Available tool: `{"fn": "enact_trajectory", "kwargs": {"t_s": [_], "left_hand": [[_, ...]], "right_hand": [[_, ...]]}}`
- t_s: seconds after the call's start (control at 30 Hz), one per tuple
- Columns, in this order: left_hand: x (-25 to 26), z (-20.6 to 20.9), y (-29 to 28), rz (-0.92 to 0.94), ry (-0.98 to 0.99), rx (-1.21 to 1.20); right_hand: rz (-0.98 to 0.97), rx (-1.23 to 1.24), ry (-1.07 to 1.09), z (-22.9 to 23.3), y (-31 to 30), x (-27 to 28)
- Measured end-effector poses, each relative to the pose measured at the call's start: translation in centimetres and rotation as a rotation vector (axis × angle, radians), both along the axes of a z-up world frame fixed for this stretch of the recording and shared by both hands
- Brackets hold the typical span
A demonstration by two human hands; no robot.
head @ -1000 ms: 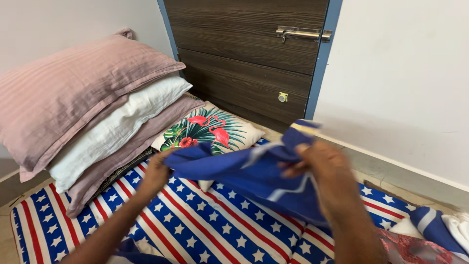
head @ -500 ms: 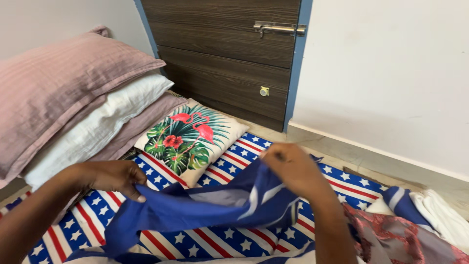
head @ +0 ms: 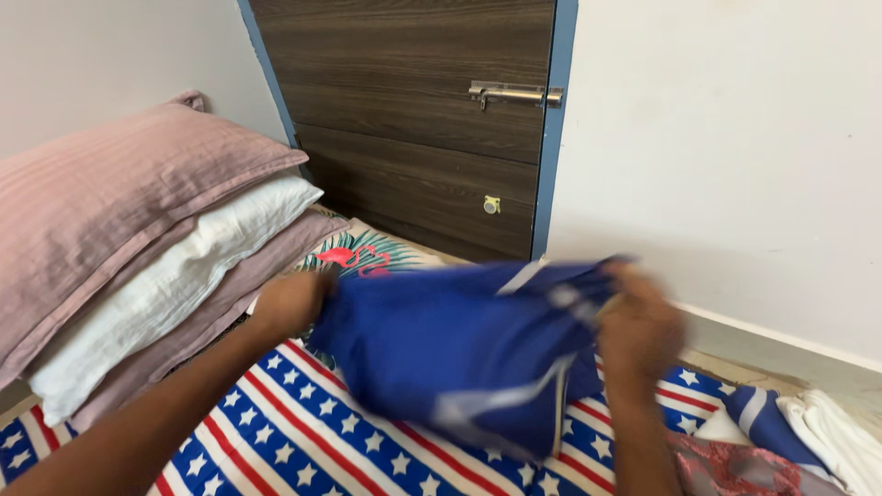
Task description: The person inserts a white pillow into a pink pillowcase, adjusts the corners, and places it on a stack of other pillows. Then the person unfolds a blue pillowcase and begins to insert another white pillow into it.
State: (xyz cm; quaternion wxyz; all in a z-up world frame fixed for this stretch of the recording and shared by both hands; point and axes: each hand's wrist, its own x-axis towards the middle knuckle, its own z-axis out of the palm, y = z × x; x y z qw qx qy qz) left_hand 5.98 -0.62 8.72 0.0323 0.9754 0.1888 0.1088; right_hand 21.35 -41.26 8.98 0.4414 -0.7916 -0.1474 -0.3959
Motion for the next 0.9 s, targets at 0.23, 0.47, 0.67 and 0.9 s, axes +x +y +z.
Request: {"fn": "enact_trajectory", "kwargs": {"t_s": [0.23,0.47,0.67,0.9], "left_hand": [[3.9,13.2,-5.7,-0.479,-1.302,-0.182],[-2.2,8.5,-3.5,-0.333,-0.919,0.322],[-8.2,-5.5,3.4,-0.342,-0.277,0.012],[-13.5,-21.1,8.8,0.034,0.087,-0.565]], "right_hand": [[0.385,0.672,-0.399,6.2,-5.4,-3.7],[1.026,0.77,0.16,3.7,-5.1,-2.5],[1.902,-0.23,0.922,-6.6,5.7,-4.2],[1.593,-0.767,1.751,-19.7,14.6,-11.9]]}}
